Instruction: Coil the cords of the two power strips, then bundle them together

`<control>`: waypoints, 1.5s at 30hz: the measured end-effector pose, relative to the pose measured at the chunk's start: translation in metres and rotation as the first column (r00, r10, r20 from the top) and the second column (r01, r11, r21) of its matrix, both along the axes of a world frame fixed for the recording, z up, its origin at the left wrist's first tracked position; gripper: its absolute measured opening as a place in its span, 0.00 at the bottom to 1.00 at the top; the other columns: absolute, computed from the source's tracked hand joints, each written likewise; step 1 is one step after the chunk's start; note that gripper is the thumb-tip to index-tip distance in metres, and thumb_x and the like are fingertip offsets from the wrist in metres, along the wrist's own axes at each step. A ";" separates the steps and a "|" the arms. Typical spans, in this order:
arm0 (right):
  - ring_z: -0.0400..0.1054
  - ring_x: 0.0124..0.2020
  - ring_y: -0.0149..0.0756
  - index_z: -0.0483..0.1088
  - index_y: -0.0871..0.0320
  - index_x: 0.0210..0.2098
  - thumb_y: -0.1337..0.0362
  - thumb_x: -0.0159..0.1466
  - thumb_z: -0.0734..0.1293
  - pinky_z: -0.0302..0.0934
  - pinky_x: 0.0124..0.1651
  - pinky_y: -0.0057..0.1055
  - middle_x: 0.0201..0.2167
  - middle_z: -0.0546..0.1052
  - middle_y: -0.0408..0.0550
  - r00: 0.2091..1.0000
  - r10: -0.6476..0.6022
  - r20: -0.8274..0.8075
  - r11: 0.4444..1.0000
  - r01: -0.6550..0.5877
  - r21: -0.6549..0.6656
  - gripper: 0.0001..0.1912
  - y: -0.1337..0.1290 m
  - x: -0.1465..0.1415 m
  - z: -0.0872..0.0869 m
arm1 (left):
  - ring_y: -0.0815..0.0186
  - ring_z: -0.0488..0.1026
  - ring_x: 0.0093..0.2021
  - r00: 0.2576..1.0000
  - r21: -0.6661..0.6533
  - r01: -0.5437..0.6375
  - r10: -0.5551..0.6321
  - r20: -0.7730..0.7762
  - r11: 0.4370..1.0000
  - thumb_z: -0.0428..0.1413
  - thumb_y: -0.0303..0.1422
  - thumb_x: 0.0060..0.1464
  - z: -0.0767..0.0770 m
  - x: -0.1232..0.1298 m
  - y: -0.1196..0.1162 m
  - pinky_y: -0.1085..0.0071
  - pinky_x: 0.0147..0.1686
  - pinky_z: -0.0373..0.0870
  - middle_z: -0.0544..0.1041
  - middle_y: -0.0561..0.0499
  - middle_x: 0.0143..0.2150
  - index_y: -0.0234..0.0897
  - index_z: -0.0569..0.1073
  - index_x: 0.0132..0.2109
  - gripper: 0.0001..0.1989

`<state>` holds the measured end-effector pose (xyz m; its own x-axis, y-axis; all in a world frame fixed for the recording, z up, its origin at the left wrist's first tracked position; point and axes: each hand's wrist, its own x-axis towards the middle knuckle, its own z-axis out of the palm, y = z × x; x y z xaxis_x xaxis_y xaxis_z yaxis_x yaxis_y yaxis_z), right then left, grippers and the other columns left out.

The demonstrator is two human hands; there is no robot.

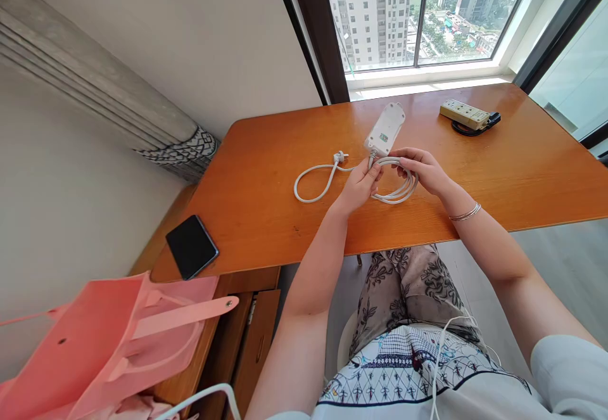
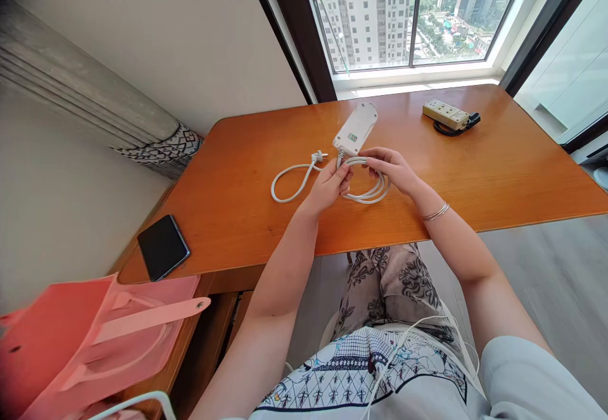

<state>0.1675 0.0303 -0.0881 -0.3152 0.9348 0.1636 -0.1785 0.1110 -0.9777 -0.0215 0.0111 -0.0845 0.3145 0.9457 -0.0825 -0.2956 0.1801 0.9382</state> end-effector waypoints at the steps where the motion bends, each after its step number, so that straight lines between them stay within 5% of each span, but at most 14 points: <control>1: 0.68 0.28 0.28 0.79 0.60 0.41 0.54 0.54 0.76 0.65 0.32 0.26 0.31 0.79 0.45 0.999 -0.026 -0.026 0.999 0.025 -0.026 0.19 0.000 -0.002 -0.001 | 0.80 0.51 0.16 1.000 -0.020 0.011 -0.011 -0.001 1.000 0.60 0.32 0.62 0.001 -0.001 0.001 0.80 0.17 0.49 0.63 0.60 0.24 0.36 0.66 0.33 0.11; 10: 0.63 0.24 0.23 0.72 0.55 0.37 0.66 0.59 0.71 0.57 0.25 0.17 0.23 0.74 0.37 0.905 -0.400 -0.147 0.917 0.396 -0.057 0.07 0.008 -0.009 -0.006 | 0.80 0.47 0.15 0.987 -0.185 0.161 -0.162 0.010 0.969 0.54 0.36 0.67 0.007 -0.008 0.003 0.84 0.15 0.48 0.55 0.62 0.21 0.36 0.64 0.33 0.14; 18: 0.57 0.17 0.20 0.61 0.54 0.34 0.66 0.60 0.70 0.50 0.17 0.16 0.20 0.67 0.32 0.637 -0.697 -0.329 0.712 0.558 -0.426 0.11 0.042 0.025 -0.012 | 0.80 0.47 0.15 0.985 -0.269 0.161 -0.141 0.095 0.950 0.58 0.36 0.64 0.001 0.005 0.002 0.85 0.14 0.47 0.55 0.63 0.21 0.36 0.63 0.32 0.15; 22: 0.61 0.19 0.21 0.61 0.53 0.35 0.65 0.60 0.70 0.57 0.20 0.18 0.25 0.72 0.34 0.547 -0.728 -0.414 0.680 0.655 -0.330 0.12 0.049 0.035 -0.015 | 0.81 0.46 0.14 0.989 -0.297 0.074 -0.032 0.145 0.952 0.52 0.36 0.68 0.003 0.006 0.005 0.85 0.14 0.46 0.54 0.63 0.20 0.35 0.63 0.32 0.16; 28: 0.67 0.24 0.23 0.66 0.50 0.47 0.62 0.61 0.69 0.63 0.26 0.22 0.36 0.76 0.39 0.573 -0.691 -0.441 0.645 0.764 -0.019 0.15 0.032 0.031 -0.003 | 0.82 0.46 0.13 0.980 -0.324 0.034 0.032 0.198 0.945 0.56 0.37 0.66 0.008 -0.001 0.007 0.86 0.14 0.46 0.53 0.63 0.20 0.35 0.63 0.32 0.16; 30: 0.69 0.26 0.24 0.67 0.48 0.51 0.64 0.60 0.69 0.63 0.27 0.22 0.38 0.78 0.40 0.615 -0.646 -0.452 0.656 0.750 0.084 0.19 0.021 0.026 0.003 | 0.82 0.47 0.13 0.985 -0.336 0.063 -0.004 0.175 0.940 0.56 0.37 0.66 0.008 -0.003 0.007 0.86 0.13 0.46 0.53 0.63 0.20 0.35 0.63 0.32 0.15; 33: 0.77 0.35 0.29 0.69 0.43 0.54 0.65 0.60 0.71 0.66 0.30 0.23 0.49 0.79 0.42 0.756 -0.546 -0.361 0.744 0.636 0.206 0.24 0.009 0.019 0.011 | 0.81 0.47 0.13 0.990 -0.349 0.110 -0.070 0.125 0.931 0.55 0.36 0.67 0.006 -0.004 0.007 0.86 0.13 0.46 0.55 0.63 0.20 0.35 0.64 0.32 0.15; 38: 0.73 0.60 0.45 0.72 0.44 0.53 0.67 0.58 0.72 0.75 0.38 0.30 0.56 0.77 0.45 0.903 -0.370 -0.218 0.916 0.394 0.075 0.24 0.006 0.010 0.037 | 0.81 0.47 0.14 0.987 -0.350 0.158 -0.140 0.077 0.923 0.55 0.35 0.67 0.006 -0.003 0.005 0.86 0.13 0.46 0.54 0.63 0.20 0.35 0.63 0.32 0.15; 45: 0.76 0.55 0.40 0.71 0.50 0.53 0.74 0.58 0.71 0.77 0.46 0.33 0.50 0.80 0.45 0.980 -0.127 -0.156 0.990 0.136 0.044 0.26 0.014 -0.017 0.067 | 0.81 0.45 0.14 0.981 -0.288 0.192 -0.181 0.064 0.938 0.51 0.35 0.69 0.009 -0.006 0.002 0.86 0.14 0.46 0.52 0.62 0.20 0.34 0.64 0.31 0.16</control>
<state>0.1508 0.0445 -0.0207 -0.1577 0.9547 0.2523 -0.3055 0.1958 -0.9318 -0.0272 0.0134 -0.0752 0.4908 0.8060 -0.3310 -0.2630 0.4992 0.8256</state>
